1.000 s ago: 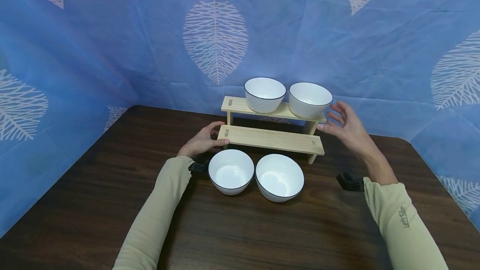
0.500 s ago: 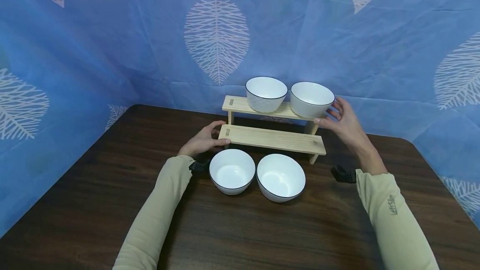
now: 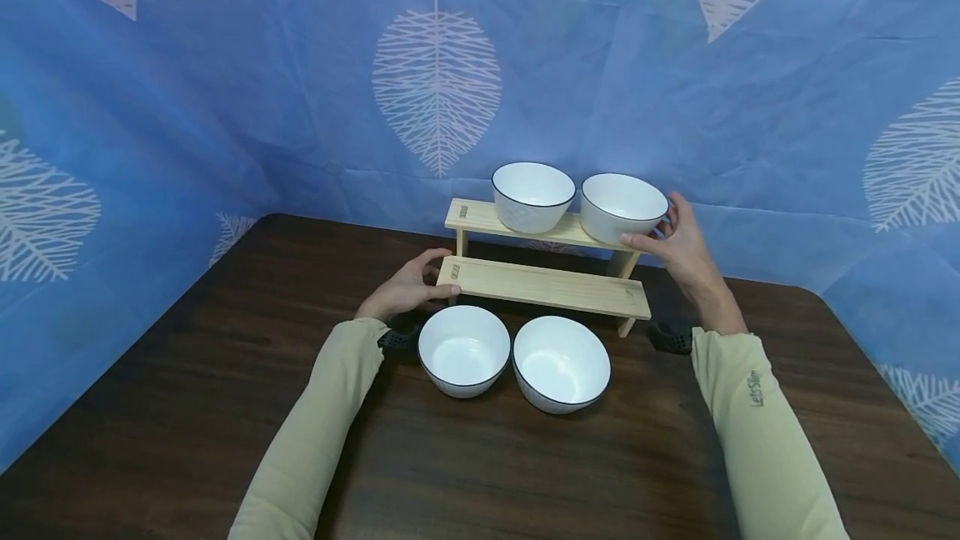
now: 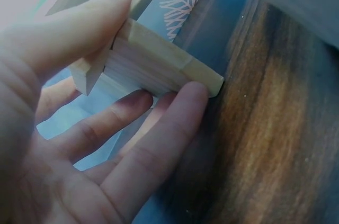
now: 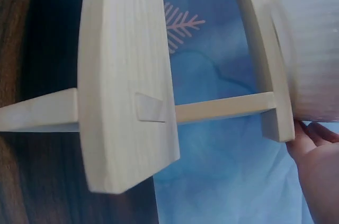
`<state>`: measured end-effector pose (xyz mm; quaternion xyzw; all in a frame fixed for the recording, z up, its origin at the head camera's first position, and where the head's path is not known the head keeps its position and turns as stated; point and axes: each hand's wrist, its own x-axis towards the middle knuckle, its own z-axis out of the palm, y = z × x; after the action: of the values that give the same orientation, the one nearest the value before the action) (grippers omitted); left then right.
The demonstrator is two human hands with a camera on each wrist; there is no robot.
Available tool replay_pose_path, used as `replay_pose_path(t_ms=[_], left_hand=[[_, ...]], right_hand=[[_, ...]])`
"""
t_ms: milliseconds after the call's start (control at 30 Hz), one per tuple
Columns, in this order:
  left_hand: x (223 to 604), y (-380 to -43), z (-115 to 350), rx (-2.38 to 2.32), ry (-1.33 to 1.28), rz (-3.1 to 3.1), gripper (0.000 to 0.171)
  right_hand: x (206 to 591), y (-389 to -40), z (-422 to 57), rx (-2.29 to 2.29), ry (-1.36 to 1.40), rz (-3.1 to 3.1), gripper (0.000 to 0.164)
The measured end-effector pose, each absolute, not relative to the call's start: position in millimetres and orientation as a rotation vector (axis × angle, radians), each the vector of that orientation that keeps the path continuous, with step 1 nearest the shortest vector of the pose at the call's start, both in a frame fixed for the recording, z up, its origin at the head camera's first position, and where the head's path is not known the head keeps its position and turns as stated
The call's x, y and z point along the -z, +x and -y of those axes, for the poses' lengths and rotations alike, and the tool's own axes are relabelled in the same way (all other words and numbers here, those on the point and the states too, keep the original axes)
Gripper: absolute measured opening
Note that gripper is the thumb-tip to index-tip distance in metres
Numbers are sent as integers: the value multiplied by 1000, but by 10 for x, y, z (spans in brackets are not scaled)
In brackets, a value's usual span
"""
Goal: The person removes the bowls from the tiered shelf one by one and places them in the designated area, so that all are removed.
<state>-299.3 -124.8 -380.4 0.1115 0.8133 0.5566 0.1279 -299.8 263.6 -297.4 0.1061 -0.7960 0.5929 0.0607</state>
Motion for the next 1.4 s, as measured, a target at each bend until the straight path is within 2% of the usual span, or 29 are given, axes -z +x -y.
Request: replay_pose_path(t_ms=[233,867,1400], left_hand=[[3822,-2986,1247,-1622,310,-2372,76],[3801,-2989,1229,-1634,310,-2354,77],[3807,-2993,1241,-1648,306,-2343,78]], right_hand=[[3028,-3088,-2599,-1755,351,2377,104],[3018,-3169,-2507,-1604,272,2384,116],[3027,-3186,-2486,-1597,206,2373,111]])
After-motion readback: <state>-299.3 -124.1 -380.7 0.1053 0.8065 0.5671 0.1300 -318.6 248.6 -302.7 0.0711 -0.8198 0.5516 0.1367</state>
